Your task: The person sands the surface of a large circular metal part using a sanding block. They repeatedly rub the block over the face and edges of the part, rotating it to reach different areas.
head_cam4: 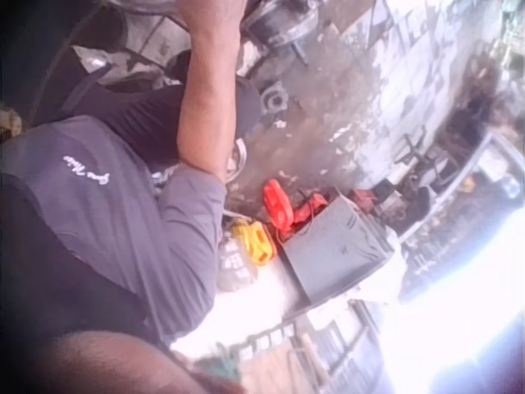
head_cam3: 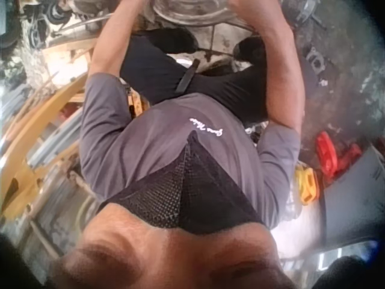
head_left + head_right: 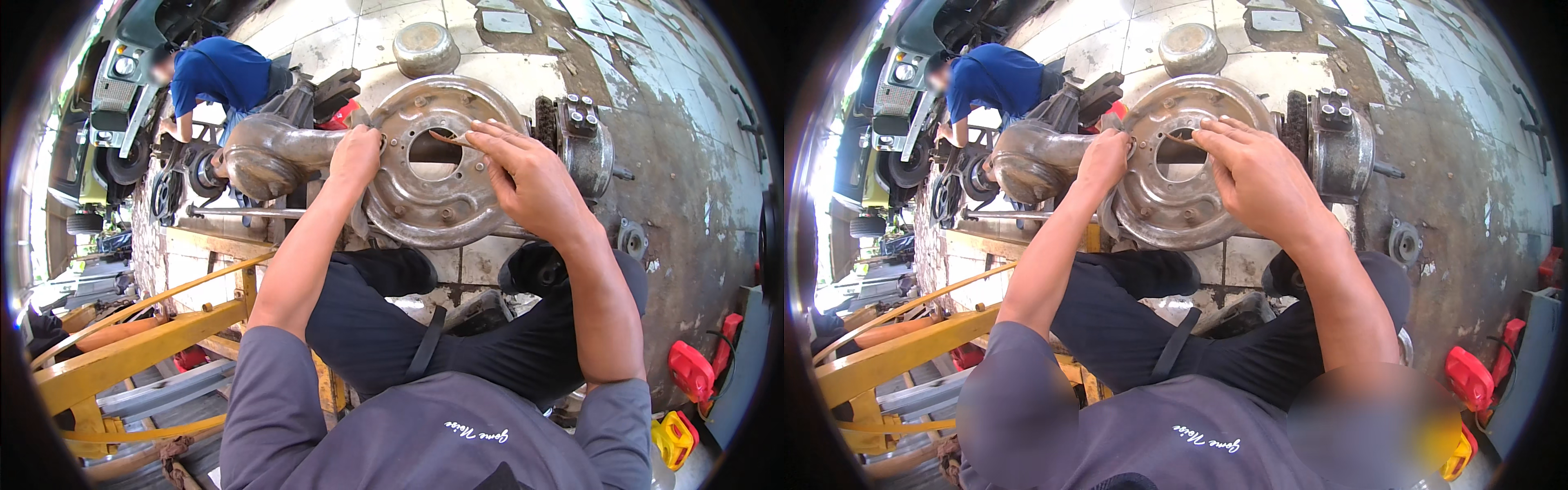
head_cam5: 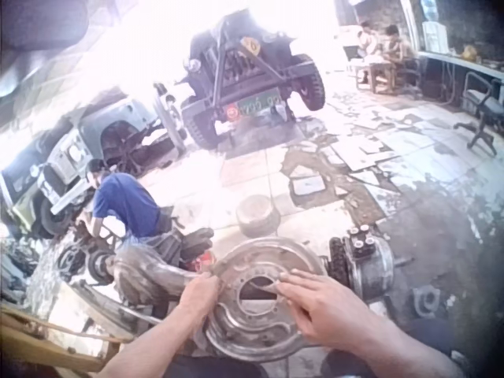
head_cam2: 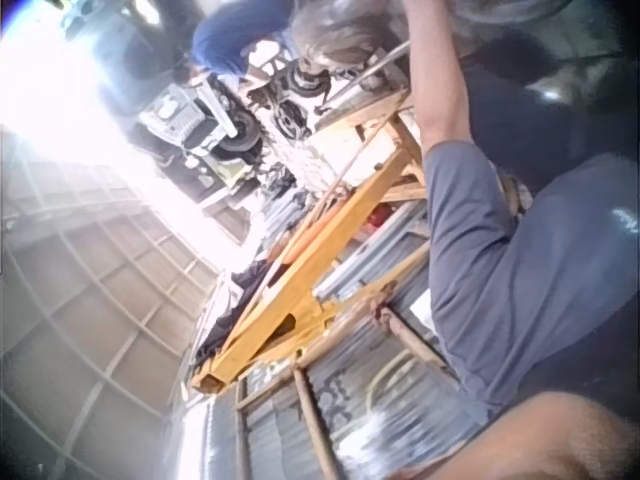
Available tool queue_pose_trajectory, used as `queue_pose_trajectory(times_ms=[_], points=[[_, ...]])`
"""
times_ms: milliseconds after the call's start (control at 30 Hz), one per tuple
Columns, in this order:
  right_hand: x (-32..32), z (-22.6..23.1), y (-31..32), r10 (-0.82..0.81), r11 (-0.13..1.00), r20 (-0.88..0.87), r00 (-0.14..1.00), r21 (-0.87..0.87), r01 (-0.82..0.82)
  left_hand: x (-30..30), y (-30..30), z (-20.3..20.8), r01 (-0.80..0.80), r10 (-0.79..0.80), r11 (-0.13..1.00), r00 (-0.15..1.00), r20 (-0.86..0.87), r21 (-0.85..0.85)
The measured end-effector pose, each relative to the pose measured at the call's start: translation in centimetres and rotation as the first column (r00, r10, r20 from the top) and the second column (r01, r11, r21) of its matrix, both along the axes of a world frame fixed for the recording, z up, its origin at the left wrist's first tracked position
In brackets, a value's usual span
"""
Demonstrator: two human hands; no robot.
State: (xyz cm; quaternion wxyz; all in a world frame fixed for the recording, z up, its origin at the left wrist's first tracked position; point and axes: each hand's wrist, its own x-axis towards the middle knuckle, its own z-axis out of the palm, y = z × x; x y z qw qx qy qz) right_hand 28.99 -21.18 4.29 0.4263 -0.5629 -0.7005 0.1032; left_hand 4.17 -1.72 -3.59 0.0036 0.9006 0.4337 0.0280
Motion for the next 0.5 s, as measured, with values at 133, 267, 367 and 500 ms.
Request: queue_pose_trajectory(times_ms=[133,267,367,500], points=[[-0.4,0.3,0.0,0.005,1.0,-0.031,1.0,0.014,-0.004,-2.2,2.0,0.3,-0.124,0.1,0.991,0.927,0.362,0.046],[-0.4,0.0,0.2,0.009,1.0,-0.005,1.0,0.022,-0.009,-0.7,2.9,0.3,-0.159,0.098,0.985,0.851,0.516,0.075],[-0.6,-0.3,0.3,0.02,1.0,0.008,1.0,0.0,-0.02,0.6,2.8,-1.6,-0.034,-0.004,0.996,0.902,0.432,0.081],[-0.2,-0.3,0.2,0.005,1.0,0.022,1.0,-0.022,-0.005,1.3,2.2,-1.7,-0.004,-0.013,0.993,0.99,0.138,0.12]])
